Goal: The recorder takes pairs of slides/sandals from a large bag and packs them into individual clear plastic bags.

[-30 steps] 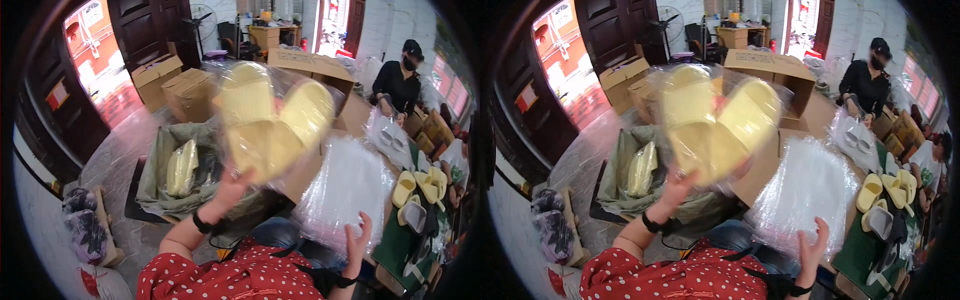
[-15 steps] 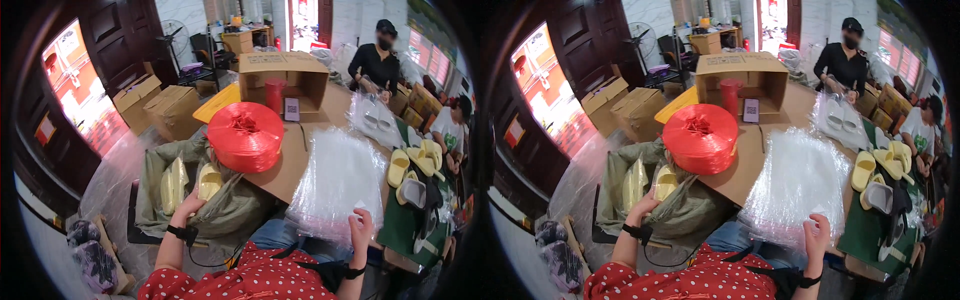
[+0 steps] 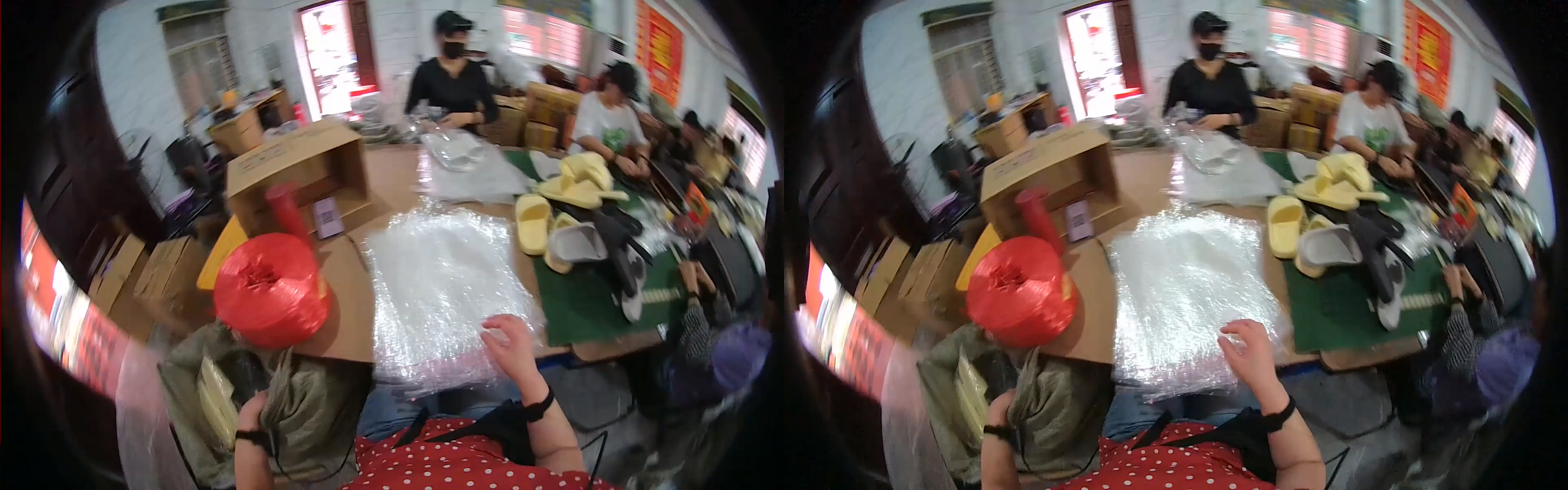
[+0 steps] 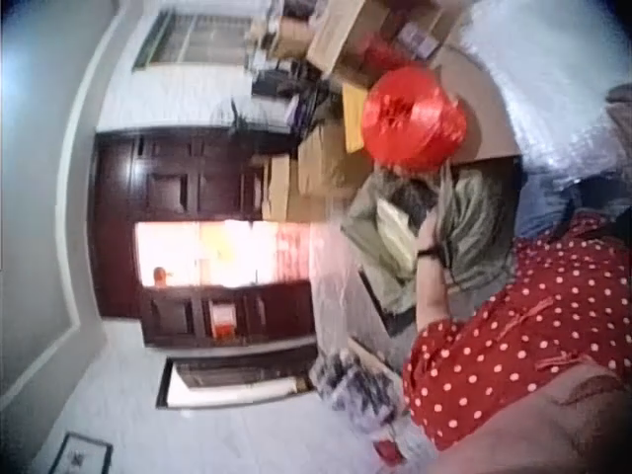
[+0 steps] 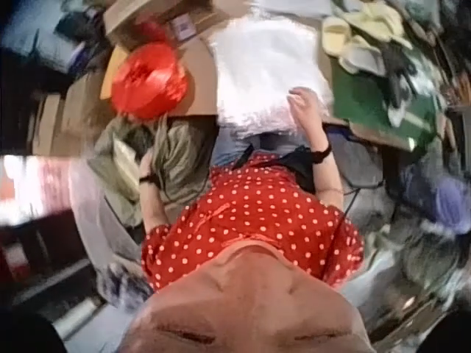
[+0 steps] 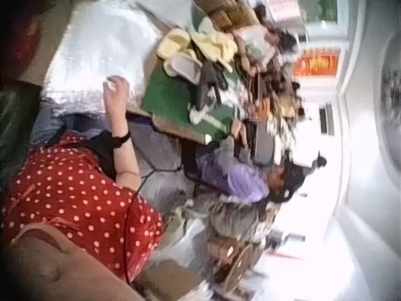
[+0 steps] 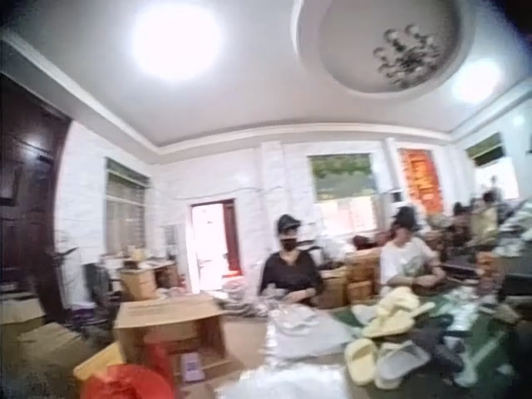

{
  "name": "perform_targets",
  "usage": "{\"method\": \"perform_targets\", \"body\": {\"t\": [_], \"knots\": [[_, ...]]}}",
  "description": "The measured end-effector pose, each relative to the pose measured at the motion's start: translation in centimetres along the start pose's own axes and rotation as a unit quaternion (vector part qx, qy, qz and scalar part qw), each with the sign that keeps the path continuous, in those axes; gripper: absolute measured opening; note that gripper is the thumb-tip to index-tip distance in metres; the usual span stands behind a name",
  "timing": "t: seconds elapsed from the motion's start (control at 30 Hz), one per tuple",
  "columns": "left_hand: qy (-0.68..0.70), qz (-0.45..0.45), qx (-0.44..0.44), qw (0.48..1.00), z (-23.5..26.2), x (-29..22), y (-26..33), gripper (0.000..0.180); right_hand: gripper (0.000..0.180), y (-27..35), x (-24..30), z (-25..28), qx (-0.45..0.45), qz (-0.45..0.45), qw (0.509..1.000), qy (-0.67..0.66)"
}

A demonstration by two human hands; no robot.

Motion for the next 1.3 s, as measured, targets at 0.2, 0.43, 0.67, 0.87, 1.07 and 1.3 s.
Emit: {"method": "perform_targets", "body": {"t": [0.2,0.43,0.67,0.87,1.07,1.3], "knots": [[-0.296,0.152,-0.288,0.898,3.6,-9.3,2.2,0.075,0.022,-3.8,-5.2,6.3,-0.124,-0.063,0.988,0.064],[-0.148,-0.379,-0.122,0.905,-7.4,-25.4,7.9,0.07,0.069,-9.2,-13.9,17.7,-0.343,-0.167,0.82,0.426],[-0.123,-0.544,0.044,0.829,-19.6,-31.2,1.6,0.067,0.046,-9.8,-19.4,21.5,-0.224,-0.216,0.837,0.451],[-0.228,-0.532,0.035,0.815,-24.7,-29.2,-1.5,0.069,0.03,-13.8,-13.8,23.4,-0.36,0.005,0.857,0.368],[-0.193,-0.537,0.028,0.821,-25.4,-28.5,-2.5,0.071,0.031,-16.4,-2.9,22.9,-0.372,0.081,0.871,0.311],[-0.182,-0.532,0.025,0.826,-25.0,-28.3,-2.1,0.07,0.033,-14.0,6.3,13.8,-0.259,0.173,0.921,0.234]]}}
Point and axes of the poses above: each hand's wrist, its own y-axis away from the middle knuckle, its own z-axis out of the back of the hand, x = y × z, the point moved 2 cm from there along -y, towards the middle knuckle, and after that the axes turned 8 degrees about -x, right-handed, at the moved point
